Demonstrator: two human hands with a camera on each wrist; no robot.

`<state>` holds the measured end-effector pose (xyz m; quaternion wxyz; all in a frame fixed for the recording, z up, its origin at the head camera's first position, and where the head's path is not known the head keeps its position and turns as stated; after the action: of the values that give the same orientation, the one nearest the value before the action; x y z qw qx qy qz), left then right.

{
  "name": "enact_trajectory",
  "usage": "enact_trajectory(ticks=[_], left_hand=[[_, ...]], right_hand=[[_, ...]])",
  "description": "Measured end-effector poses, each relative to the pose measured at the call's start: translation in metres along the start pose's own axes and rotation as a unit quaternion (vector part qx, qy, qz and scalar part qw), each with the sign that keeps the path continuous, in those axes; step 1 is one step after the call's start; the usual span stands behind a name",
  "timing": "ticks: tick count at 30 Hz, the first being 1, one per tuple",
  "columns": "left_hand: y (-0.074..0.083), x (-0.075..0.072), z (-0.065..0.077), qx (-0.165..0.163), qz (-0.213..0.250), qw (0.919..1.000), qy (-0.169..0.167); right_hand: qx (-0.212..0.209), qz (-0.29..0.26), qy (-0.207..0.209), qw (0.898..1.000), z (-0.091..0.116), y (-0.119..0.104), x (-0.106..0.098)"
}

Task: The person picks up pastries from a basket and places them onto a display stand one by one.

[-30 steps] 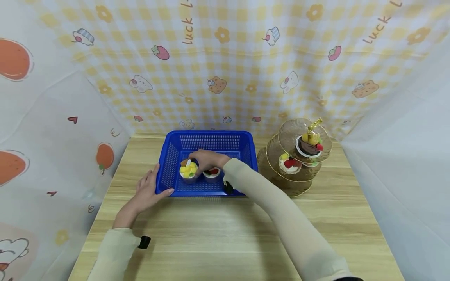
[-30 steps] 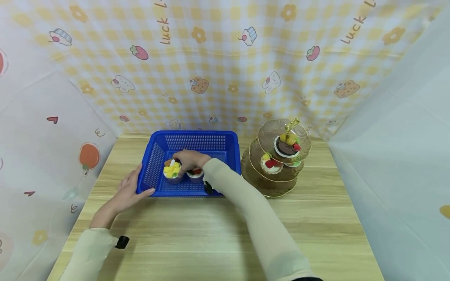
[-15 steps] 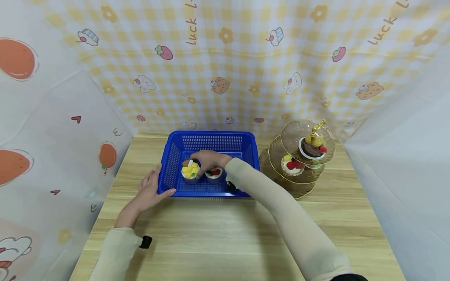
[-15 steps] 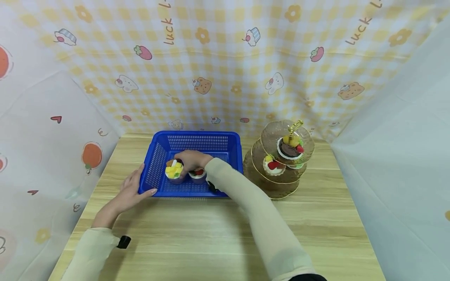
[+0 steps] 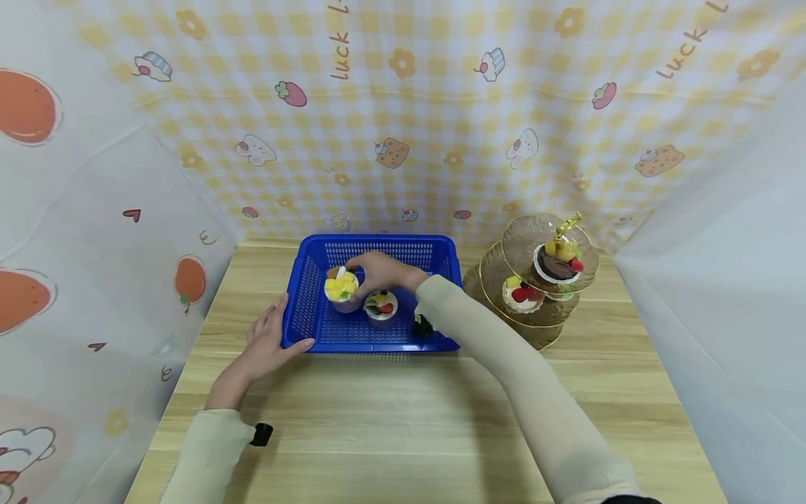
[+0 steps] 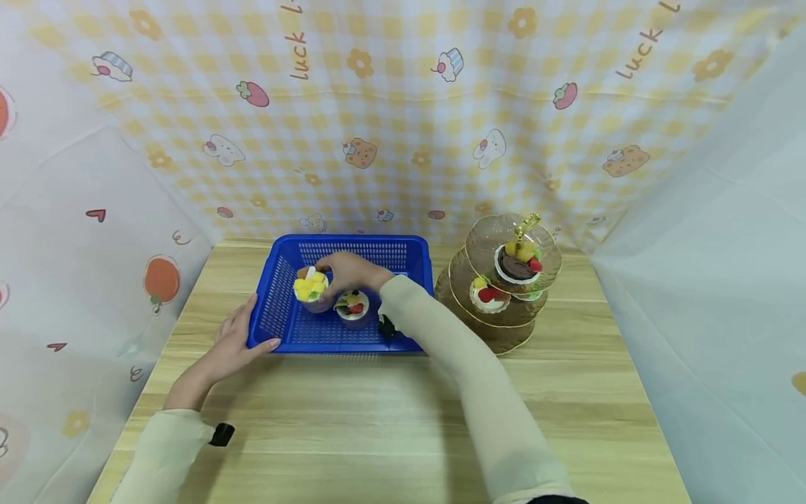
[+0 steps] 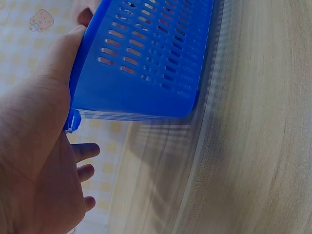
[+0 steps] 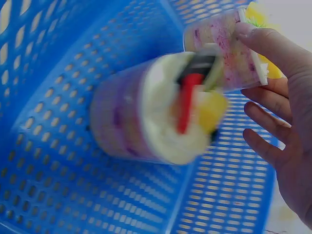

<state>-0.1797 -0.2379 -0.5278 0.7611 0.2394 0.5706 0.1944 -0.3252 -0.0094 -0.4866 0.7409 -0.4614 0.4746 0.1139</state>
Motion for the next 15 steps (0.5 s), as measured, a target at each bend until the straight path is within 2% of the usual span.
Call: enact_trajectory(ticks=[8,15], left_hand=[[0.001,-0.001,0.000,0.001,0.002,1.0000,0.002],[0.000,-0.001,0.000,0.006,0.010,0.9999,0.003]], right_hand=[[0.016,-0.057,0.085,0.995,0.019,-0.005,-0.032],[0.043,-0.063,0.163,0.984,0.059,-0.015,-0.048]])
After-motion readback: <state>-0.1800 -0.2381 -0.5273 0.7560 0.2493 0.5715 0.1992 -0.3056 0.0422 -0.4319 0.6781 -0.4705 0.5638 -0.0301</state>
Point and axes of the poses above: each hand's wrist, its own z-axis away from the middle knuckle, its own x-axis out of the palm, y = z × x, the point moved 4 cm from there along -z, towards the middle knuckle, and after that the axes turned 2 degrees about -x, right-handed, at the moved point
